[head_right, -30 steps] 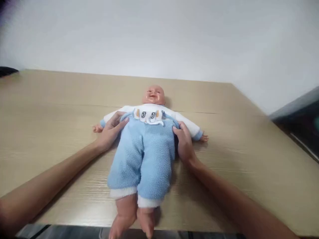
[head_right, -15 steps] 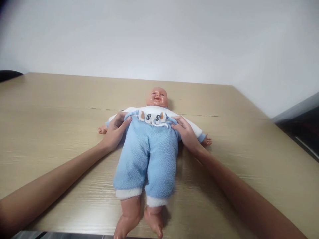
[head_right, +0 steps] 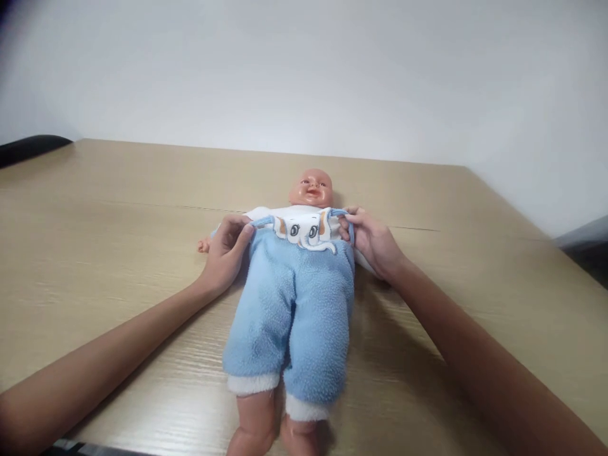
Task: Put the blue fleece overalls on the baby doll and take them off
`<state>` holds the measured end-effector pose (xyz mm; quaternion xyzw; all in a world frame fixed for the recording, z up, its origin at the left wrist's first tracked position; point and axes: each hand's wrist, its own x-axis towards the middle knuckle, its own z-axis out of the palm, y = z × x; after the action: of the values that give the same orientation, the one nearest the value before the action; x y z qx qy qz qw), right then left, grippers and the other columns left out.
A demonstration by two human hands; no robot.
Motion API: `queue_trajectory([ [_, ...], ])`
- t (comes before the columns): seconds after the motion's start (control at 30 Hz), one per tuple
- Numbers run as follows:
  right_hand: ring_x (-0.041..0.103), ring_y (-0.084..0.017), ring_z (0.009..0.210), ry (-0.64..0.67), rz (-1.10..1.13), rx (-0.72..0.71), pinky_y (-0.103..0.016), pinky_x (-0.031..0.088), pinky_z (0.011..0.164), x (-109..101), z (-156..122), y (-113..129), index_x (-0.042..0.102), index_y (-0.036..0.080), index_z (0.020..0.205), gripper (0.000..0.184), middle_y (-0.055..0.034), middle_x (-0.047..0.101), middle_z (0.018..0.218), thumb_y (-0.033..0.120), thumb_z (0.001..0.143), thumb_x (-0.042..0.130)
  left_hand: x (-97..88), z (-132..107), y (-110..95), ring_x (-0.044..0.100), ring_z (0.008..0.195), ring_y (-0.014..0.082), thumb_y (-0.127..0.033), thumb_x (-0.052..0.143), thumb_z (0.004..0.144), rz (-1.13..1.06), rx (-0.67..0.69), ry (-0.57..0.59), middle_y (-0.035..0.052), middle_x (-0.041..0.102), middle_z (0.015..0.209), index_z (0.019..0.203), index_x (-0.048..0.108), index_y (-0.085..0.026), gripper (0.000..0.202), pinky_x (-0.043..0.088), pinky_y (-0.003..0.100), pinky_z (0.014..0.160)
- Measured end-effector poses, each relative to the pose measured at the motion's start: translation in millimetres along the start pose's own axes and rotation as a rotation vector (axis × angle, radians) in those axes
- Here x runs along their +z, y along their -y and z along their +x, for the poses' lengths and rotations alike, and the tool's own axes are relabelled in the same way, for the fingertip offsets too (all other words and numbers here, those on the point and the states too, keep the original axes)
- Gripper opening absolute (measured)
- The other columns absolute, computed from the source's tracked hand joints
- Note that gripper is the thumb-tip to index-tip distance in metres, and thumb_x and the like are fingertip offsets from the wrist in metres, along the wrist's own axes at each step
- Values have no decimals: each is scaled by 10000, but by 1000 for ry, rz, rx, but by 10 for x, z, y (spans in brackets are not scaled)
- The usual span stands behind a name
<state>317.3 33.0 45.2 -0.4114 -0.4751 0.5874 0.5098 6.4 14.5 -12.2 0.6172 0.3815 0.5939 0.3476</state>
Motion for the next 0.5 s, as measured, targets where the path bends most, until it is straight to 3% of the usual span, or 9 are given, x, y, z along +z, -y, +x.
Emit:
queue_trajectory([
  [0.1, 620, -215, 886, -126, -239, -60, -360, 510, 825, 92, 25, 14, 667, 259, 1046, 171, -27, 670, 982, 349, 917, 734, 11, -12, 17, 632, 1032, 178, -453, 661, 1107, 12, -1, -53, 24, 658, 1078, 1147, 625, -236, 224, 480, 311, 964],
  [0.17, 666, -253, 1042, -198, -529, -221, -415, 524, 958, 252, 40, 95, 686, 262, 1076, 166, -52, 723, 1118, 339, 937, 735, 18, -26, 11, 634, 1013, 176, -457, 659, 1107, 65, -1, -66, 24, 658, 1075, 1142, 627, -237, 226, 482, 313, 933],
  [0.23, 656, -293, 1207, -160, -848, -435, -469, 490, 1101, 482, 94, 214, 716, 248, 1082, 131, -82, 741, 1225, 319, 975, 694, 21, -43, -4, 628, 990, 172, -457, 659, 1108, 135, 22, -71, 26, 657, 1085, 1137, 633, -238, 222, 479, 317, 910],
  [0.3, 651, -304, 1258, 9, -1009, -560, -468, 487, 1131, 744, 223, 325, 738, 230, 1102, 145, -97, 757, 1253, 296, 1011, 648, 16, -62, -20, 617, 973, 170, -451, 653, 1111, 192, 65, -73, 27, 657, 1093, 1137, 634, -239, 214, 476, 323, 901],
  [0.37, 660, -299, 1270, 230, -1097, -540, -449, 480, 1147, 996, 441, 377, 763, 213, 1149, 193, -96, 777, 1266, 302, 1032, 639, 9, -80, -36, 607, 966, 169, -437, 646, 1116, 225, 111, -81, 29, 656, 1097, 1142, 627, -238, 201, 473, 323, 892],
  [0.43, 695, -286, 1224, 466, -1129, -407, -419, 505, 1096, 1208, 717, 341, 782, 188, 1187, 234, -116, 778, 1333, 308, 1018, 673, 5, -96, -52, 605, 979, 172, -418, 642, 1119, 233, 146, -87, 32, 655, 1108, 1153, 621, -238, 184, 474, 320, 883],
  [0.5, 734, -259, 1061, 663, -1074, -245, -374, 537, 964, 1372, 985, 226, 815, 191, 1153, 247, -91, 826, 1229, 260, 915, 801, 6, -107, -67, 604, 996, 180, -408, 638, 1121, 239, 154, -76, 37, 656, 1117, 1164, 626, -239, 175, 473, 321, 882],
])
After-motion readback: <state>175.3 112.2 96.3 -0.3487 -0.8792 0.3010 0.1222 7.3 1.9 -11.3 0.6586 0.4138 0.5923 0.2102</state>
